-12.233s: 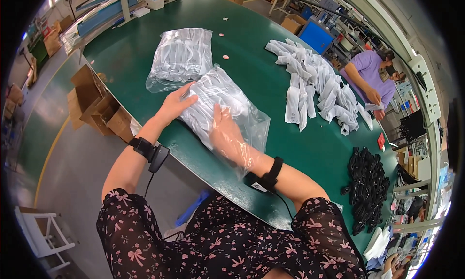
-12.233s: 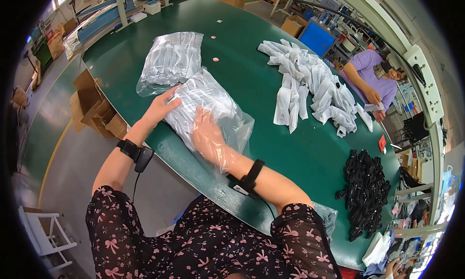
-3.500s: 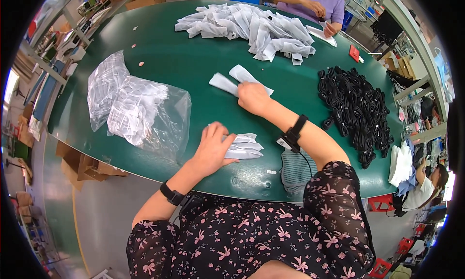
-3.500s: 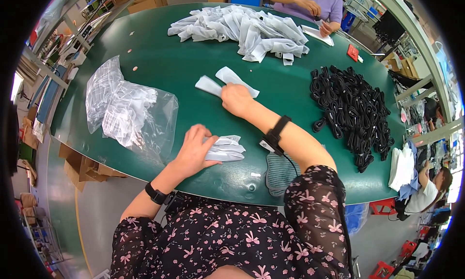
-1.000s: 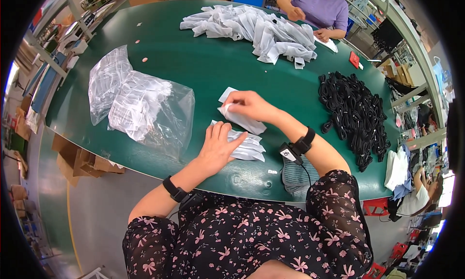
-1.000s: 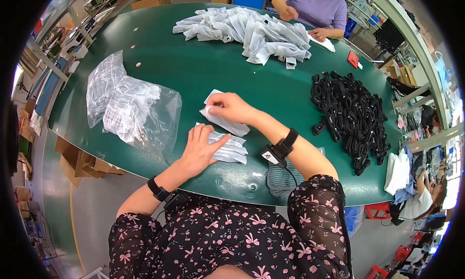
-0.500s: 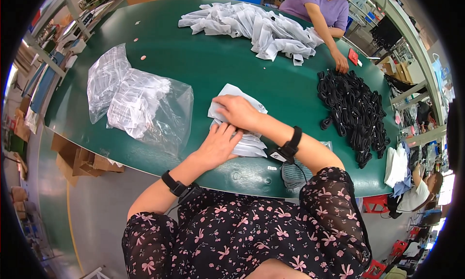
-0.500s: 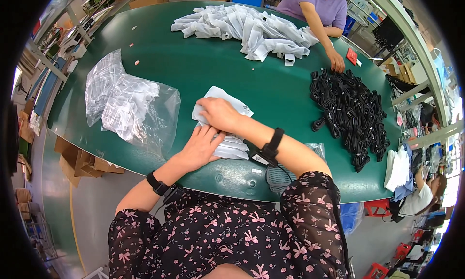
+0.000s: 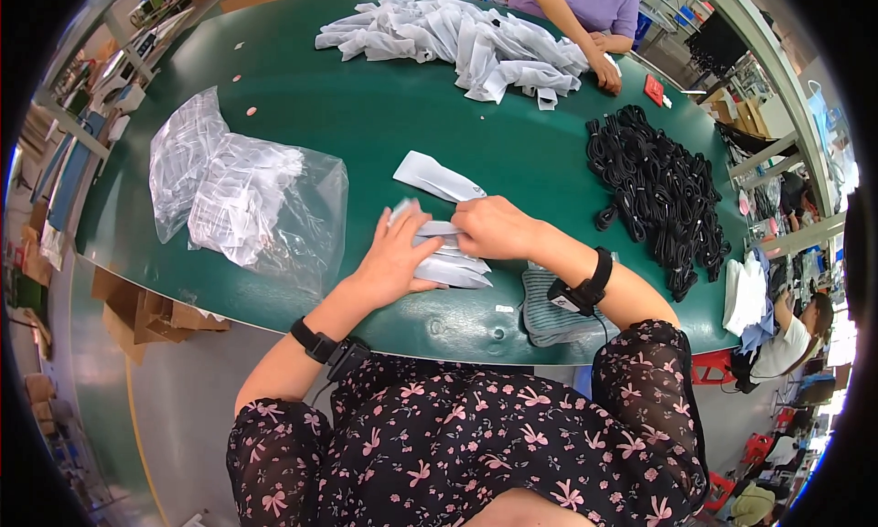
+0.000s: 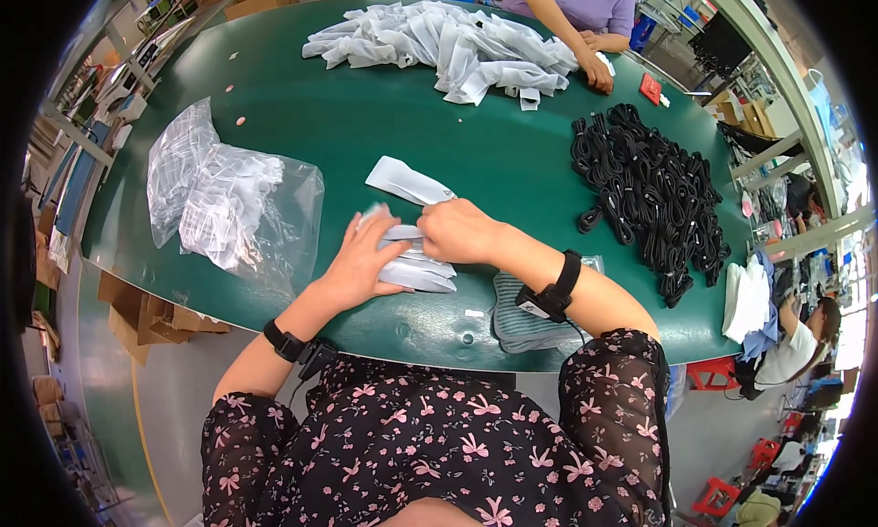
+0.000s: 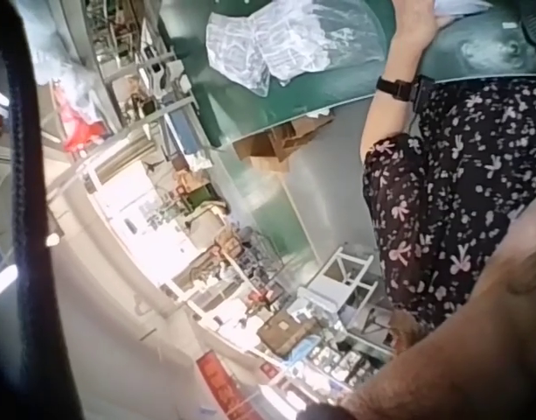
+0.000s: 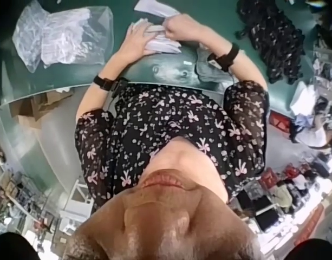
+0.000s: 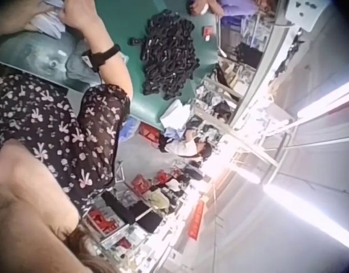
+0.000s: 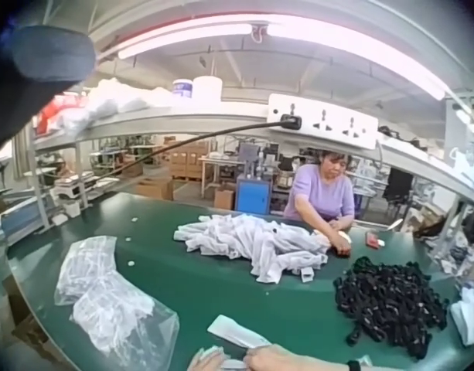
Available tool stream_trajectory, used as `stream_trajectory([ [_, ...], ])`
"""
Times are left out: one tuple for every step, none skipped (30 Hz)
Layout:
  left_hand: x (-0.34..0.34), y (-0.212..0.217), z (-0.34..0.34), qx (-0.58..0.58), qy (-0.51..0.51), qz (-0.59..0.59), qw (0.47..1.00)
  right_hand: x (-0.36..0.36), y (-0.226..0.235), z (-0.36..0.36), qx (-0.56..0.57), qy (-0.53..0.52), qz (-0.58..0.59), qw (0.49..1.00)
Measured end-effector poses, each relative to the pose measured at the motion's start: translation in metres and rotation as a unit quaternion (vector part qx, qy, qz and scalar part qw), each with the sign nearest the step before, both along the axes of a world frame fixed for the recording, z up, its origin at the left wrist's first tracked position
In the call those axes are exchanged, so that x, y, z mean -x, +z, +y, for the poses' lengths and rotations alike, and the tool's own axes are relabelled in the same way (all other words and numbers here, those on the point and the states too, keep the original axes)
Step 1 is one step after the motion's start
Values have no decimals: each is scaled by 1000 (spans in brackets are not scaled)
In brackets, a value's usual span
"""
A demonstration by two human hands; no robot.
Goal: The person packages items by hand, sliding white sleeves over green cloths and placing the filled sleeves into a clear plastic bag. After filling the bag with several sleeves, the person seals the bag and sets it aside.
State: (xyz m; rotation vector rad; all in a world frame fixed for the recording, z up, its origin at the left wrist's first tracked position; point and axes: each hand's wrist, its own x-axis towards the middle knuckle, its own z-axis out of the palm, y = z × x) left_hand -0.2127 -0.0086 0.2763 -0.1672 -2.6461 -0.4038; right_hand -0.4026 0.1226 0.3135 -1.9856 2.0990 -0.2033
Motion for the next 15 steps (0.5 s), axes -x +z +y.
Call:
stream_trajectory([
  [1, -8, -3, -25, -21, -17, 999, 1, 1, 1, 23, -12, -30, 999],
  [2, -13, -6, -51, -42, -33, 997, 3, 1, 2, 46, -23, -59, 997],
  [3, -18, -8, -77, -62, -50, 994, 5, 0, -1, 47, -22, -59, 997],
  [5, -17, -7, -77, -64, -51, 994, 11, -3, -3, 84, -87, -38, 992],
  [7, -16, -7, -91, -63, -55, 992, 19, -7, -6, 120, -151, -17, 981],
  [8, -15, -6, -106, -62, -60, 991, 25, -11, -8, 156, -214, 4, 964],
  [8, -15, -7, -119, -60, -66, 989, 31, -16, -11, 157, -216, 3, 964],
  [9, -14, -8, -118, -62, -68, 989, 37, -21, -14, 98, -216, -66, 969],
  [10, -12, -8, -117, -63, -81, 988, 41, -22, -18, 39, -211, -133, 968],
  [11, -10, -8, -115, -65, -94, 987, 43, -23, -19, -21, -205, -199, 958],
  [12, -7, -7, -114, -67, -106, 985, 44, -26, -19, -20, -205, -200, 958],
  [12, -3, -6, -115, -67, -108, 985, 41, -27, -18, -7, -177, -177, 968],
  [11, 5, -3, -75, -43, -72, 994, 37, -27, -17, 5, -149, -153, 977],
  [11, 12, -1, -35, -19, -36, 999, 35, -28, -16, 18, -121, -129, 984],
  [12, 15, -1, 6, 4, 1, 1000, 33, -29, -14, 18, -123, -131, 984],
])
